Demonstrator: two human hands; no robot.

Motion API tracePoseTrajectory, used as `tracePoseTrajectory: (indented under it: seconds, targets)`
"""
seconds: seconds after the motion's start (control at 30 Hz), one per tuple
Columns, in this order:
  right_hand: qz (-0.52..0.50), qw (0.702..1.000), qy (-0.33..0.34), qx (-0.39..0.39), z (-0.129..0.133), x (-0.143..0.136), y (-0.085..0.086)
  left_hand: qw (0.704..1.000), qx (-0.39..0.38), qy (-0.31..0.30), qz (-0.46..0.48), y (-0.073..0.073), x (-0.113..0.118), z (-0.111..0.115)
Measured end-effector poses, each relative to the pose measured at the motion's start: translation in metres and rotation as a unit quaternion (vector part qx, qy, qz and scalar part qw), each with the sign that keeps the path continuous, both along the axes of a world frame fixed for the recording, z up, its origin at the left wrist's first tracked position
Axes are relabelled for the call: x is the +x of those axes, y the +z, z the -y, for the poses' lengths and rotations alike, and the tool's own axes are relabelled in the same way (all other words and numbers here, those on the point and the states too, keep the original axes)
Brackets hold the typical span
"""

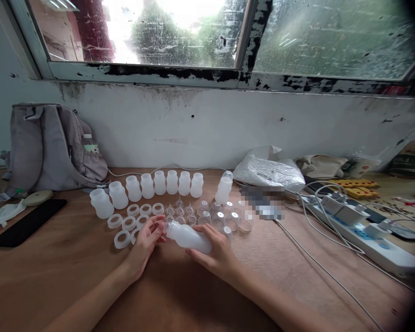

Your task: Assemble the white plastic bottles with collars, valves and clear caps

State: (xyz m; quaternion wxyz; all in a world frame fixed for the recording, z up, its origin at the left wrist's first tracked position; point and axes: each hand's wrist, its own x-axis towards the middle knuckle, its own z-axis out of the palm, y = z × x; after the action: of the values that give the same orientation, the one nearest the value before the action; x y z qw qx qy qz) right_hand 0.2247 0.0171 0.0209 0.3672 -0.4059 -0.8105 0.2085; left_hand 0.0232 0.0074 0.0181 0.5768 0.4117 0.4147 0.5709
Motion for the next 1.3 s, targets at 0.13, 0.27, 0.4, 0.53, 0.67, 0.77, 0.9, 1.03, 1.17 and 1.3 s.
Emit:
tracePoseTrajectory:
  seconds: [0.13,0.27,0.4,0.53,0.67,0.77,0.9,1.03,1.17,1.3]
  targets:
    - [0.008,1.0,0.012,-0.005,0.002,-0.001,0.0,1.0,0.008,0.004,0.01,0.0,-0.001,-0.002]
    - [0.016,1.0,0.011,-0.004,0.003,-0.002,0.001,0.999,0.012,0.032,0.013,-0.002,-0.002,-0.003]
    - [0.026,1.0,0.01,0.002,0.002,-0.001,-0.001,0.999,-0.004,0.012,0.038,-0.005,-0.001,-0.004]
    - [0.034,0.999,-0.008,-0.002,0.0,0.0,-0.003,0.999,0.0,0.011,0.046,-0.005,-0.001,-0.005]
    - [0.043,0.999,-0.016,0.009,-0.001,0.001,-0.005,1.0,-0.024,0.002,0.002,-0.004,0.0,-0.004]
    - [0.052,0.998,-0.02,0.023,0.0,0.0,-0.006,1.0,-0.001,-0.001,0.023,-0.003,-0.001,-0.004]
    - [0.078,0.993,-0.028,0.081,0.001,-0.002,-0.006,1.0,-0.012,0.015,0.007,-0.004,0.0,-0.004]
    - [0.091,0.992,-0.011,0.085,0.002,-0.001,-0.005,1.0,-0.025,0.005,-0.014,-0.007,-0.001,-0.004]
    - [0.109,0.99,-0.011,0.087,0.003,-0.001,-0.007,0.999,-0.011,-0.02,0.042,-0.005,-0.001,-0.004]
    - [0.127,0.973,-0.043,0.186,0.004,-0.003,-0.011,0.995,-0.036,-0.068,0.056,-0.001,0.001,-0.002]
